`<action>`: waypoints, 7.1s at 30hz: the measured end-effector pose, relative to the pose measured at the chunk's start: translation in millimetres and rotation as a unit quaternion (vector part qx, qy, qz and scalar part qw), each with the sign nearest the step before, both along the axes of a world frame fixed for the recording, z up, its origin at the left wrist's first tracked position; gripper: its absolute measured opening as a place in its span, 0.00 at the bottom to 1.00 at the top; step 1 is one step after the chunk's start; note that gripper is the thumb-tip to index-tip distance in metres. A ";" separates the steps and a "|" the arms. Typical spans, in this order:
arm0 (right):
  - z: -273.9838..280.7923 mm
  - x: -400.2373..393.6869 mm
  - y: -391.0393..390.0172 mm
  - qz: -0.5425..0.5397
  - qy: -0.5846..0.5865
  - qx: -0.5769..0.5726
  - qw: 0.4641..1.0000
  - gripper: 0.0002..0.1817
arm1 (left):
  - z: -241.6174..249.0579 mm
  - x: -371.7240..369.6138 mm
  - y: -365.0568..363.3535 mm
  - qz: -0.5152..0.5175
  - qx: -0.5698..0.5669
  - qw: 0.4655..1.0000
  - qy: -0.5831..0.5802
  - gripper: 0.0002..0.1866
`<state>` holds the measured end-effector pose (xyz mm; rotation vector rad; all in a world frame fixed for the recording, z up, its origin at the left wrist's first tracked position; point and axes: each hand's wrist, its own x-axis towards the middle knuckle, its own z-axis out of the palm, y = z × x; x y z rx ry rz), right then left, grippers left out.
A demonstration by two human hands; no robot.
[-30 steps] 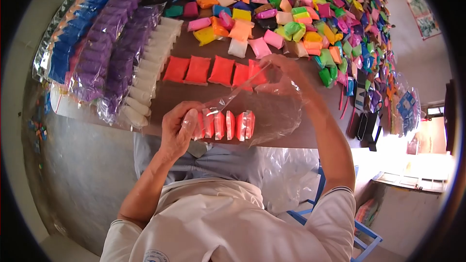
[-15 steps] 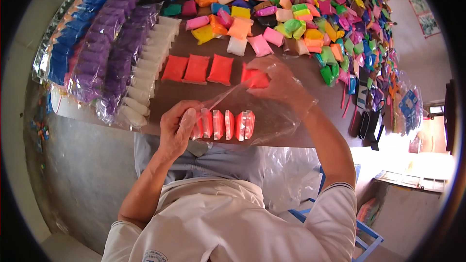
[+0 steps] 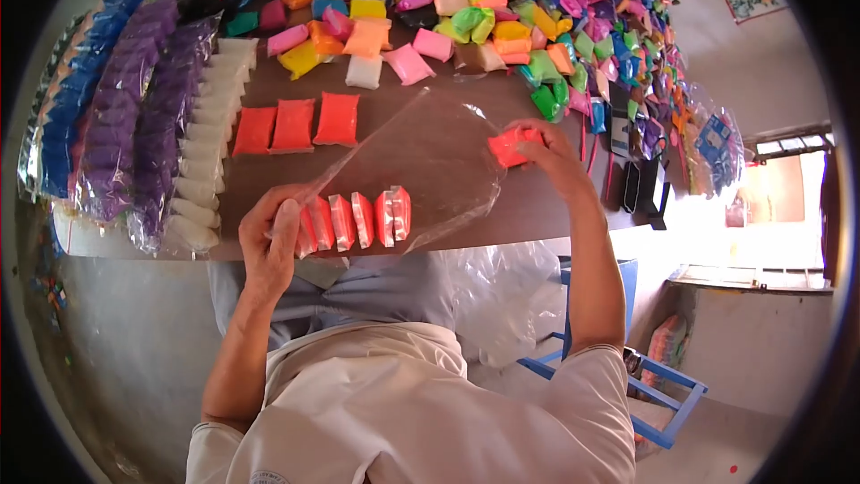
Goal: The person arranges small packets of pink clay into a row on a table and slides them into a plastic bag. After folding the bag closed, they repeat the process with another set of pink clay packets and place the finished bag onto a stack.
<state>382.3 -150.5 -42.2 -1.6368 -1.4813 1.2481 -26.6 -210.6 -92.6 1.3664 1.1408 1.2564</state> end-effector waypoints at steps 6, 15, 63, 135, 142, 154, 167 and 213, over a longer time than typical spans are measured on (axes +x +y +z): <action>-6.6 -18.8 -2.5 0.046 -0.117 0.112 0.986 0.20 | -4.3 -2.0 -0.1 -0.002 0.007 1.000 -0.012 0.16; -9.4 -40.6 -3.7 -0.029 -0.260 0.123 0.957 0.27 | -3.7 -3.1 -0.8 -0.010 -0.005 1.000 -0.018 0.17; 61.7 -139.1 -72.8 0.176 -0.262 0.080 0.946 0.36 | -4.8 -0.7 -1.3 -0.016 -0.008 0.999 -0.042 0.15; 55.7 -136.3 -45.8 0.216 -0.278 0.055 0.934 0.29 | -3.3 -0.9 -1.1 -0.012 0.001 0.999 -0.052 0.16; 62.9 -133.4 -57.5 0.247 -0.321 0.056 0.913 0.32 | -5.7 -0.3 -1.2 -0.016 0.003 0.998 -0.056 0.16; 107.6 -150.7 -57.8 0.156 -0.219 0.215 0.939 0.15 | -1.4 -1.9 -2.2 -0.008 -0.015 0.996 -0.082 0.14; 69.4 -234.3 108.0 0.417 -0.328 0.212 0.821 0.19 | -2.8 -3.8 -1.9 -0.035 -0.014 0.995 -0.093 0.16; 21.2 -272.4 99.8 0.416 -0.392 0.263 0.777 0.24 | -6.1 -8.6 0.2 -0.027 0.062 0.997 -0.030 0.15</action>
